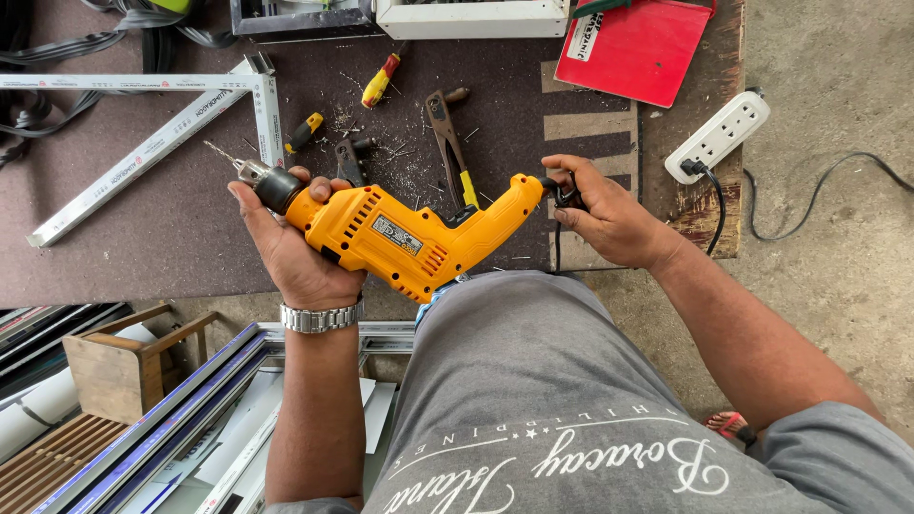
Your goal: The person retrieves a drill bit from a tool bag and attaches it to a yellow power drill. They then pick up two long aluminum profiles, align them, and secure them with a clamp. Finally, they use the power drill to create holes in the clamped aluminum profiles.
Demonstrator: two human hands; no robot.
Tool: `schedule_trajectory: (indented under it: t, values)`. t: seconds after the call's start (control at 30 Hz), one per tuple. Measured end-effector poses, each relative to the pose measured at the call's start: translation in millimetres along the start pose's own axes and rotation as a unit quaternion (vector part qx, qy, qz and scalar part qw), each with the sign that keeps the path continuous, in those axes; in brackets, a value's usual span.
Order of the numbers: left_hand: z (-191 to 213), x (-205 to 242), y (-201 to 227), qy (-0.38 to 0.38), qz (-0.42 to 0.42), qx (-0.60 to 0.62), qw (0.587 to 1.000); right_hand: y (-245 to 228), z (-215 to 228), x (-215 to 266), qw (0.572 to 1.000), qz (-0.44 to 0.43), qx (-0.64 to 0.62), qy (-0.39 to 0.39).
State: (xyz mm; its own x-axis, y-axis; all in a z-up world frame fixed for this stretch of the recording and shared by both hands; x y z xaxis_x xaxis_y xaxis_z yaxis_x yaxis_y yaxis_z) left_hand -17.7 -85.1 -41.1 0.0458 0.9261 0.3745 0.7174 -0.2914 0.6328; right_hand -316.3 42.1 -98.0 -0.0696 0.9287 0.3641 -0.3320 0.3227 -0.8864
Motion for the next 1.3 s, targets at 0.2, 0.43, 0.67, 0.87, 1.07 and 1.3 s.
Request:
schedule_trajectory:
  t: [0.2,0.43,0.67,0.87,1.07,1.3]
  values:
    - [-1.5,4.0,-2.3,-0.009,0.014,0.03,0.999,13.0,8.2,4.0,0.968,-0.003,-0.247,-0.038]
    - [-6.3,8.6,-8.9,0.002,0.012,0.045,0.999,26.0,16.0,4.0,0.937,0.032,-0.349,0.009]
    - [-14.8,9.1,-11.1,0.004,0.018,0.042,0.999,23.6,20.3,9.7,0.95,0.041,-0.302,0.071]
    - [-20.0,10.1,-14.2,0.011,0.004,0.037,0.999,24.7,22.9,7.4,0.963,0.0,-0.226,0.148]
    - [-17.2,11.3,-14.3,0.017,-0.013,0.002,1.0,31.1,14.2,1.7,0.945,-0.024,-0.311,0.096]
    - [-4.7,10.8,-23.3,0.04,0.008,0.039,0.998,33.2,14.5,4.6,0.949,-0.031,-0.303,0.085]
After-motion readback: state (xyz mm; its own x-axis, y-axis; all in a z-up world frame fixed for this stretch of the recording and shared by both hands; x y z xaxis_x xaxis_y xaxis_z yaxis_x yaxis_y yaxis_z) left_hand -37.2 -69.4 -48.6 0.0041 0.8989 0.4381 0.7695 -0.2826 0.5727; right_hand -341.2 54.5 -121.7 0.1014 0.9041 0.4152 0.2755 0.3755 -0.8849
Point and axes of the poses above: each hand's wrist, its own x-axis away from the middle knuckle, its own z-axis out of the back of the hand, y = z × x, the point moved 10 cm from there along -x, towards the middle knuckle, and after that the axes turned 7 degrees about -z, right-handed, at the moved point
